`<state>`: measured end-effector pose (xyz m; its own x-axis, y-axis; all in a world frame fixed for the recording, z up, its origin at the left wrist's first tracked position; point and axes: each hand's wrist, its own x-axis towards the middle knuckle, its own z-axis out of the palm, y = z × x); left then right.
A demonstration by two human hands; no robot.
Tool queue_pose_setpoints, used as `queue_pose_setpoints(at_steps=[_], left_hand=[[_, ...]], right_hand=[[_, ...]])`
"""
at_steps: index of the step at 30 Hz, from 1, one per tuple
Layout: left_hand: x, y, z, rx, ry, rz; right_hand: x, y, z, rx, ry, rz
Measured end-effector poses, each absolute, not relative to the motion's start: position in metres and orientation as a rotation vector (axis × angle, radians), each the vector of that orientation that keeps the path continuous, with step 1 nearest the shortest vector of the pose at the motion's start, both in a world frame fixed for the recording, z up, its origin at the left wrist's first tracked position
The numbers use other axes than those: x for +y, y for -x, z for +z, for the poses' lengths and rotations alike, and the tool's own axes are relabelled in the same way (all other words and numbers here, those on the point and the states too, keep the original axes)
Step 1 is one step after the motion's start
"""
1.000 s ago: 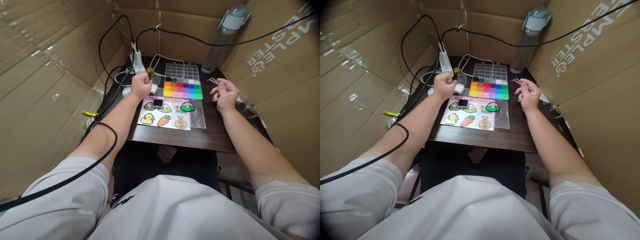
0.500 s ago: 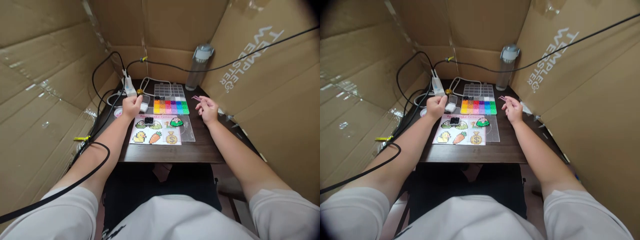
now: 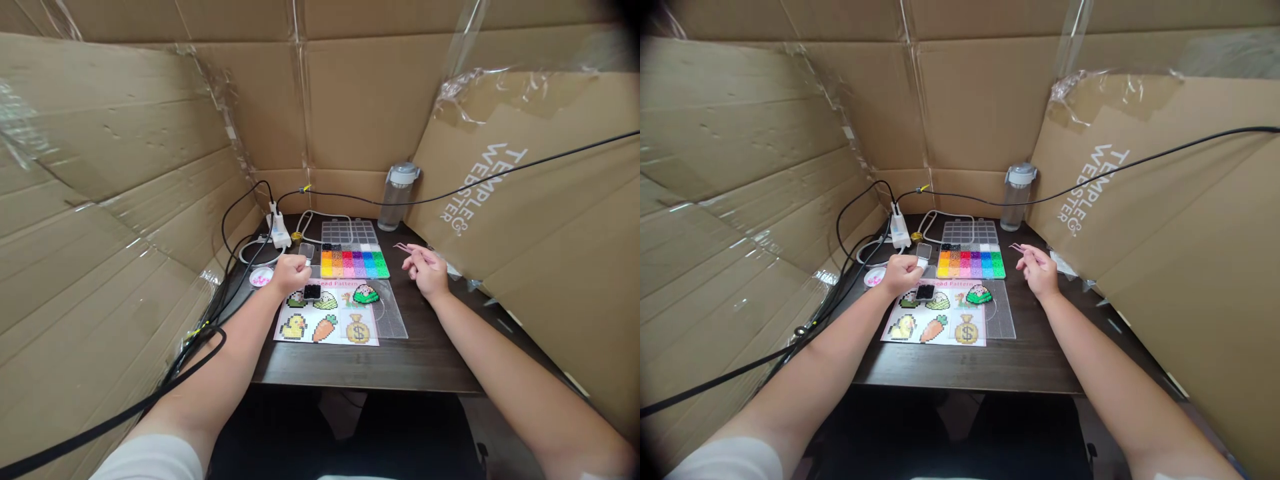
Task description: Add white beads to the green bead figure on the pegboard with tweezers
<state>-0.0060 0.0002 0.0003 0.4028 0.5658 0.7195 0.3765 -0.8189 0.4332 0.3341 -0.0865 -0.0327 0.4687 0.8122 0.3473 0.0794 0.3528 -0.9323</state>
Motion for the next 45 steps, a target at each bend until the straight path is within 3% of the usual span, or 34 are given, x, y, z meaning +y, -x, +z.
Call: queue_pose_setpoints(at_steps=[24,38,45], left_hand=[[-0.003,0.010,0.006,0.736,-2.550,1.551],[0.010,0.001,-0.003,0.929,-2.317,1.415],[0.013,-0.004,-0.001,0.991,-2.248,1.453]], right_hand=[[-0.080,-0.336,-0.030,-0.780,1.015,0.754],[-0.075,-0.359,-0.017,-0.711,1.019,1.089],[-0.076,-0.360,-0.016,-0.794,1.120,0.972]])
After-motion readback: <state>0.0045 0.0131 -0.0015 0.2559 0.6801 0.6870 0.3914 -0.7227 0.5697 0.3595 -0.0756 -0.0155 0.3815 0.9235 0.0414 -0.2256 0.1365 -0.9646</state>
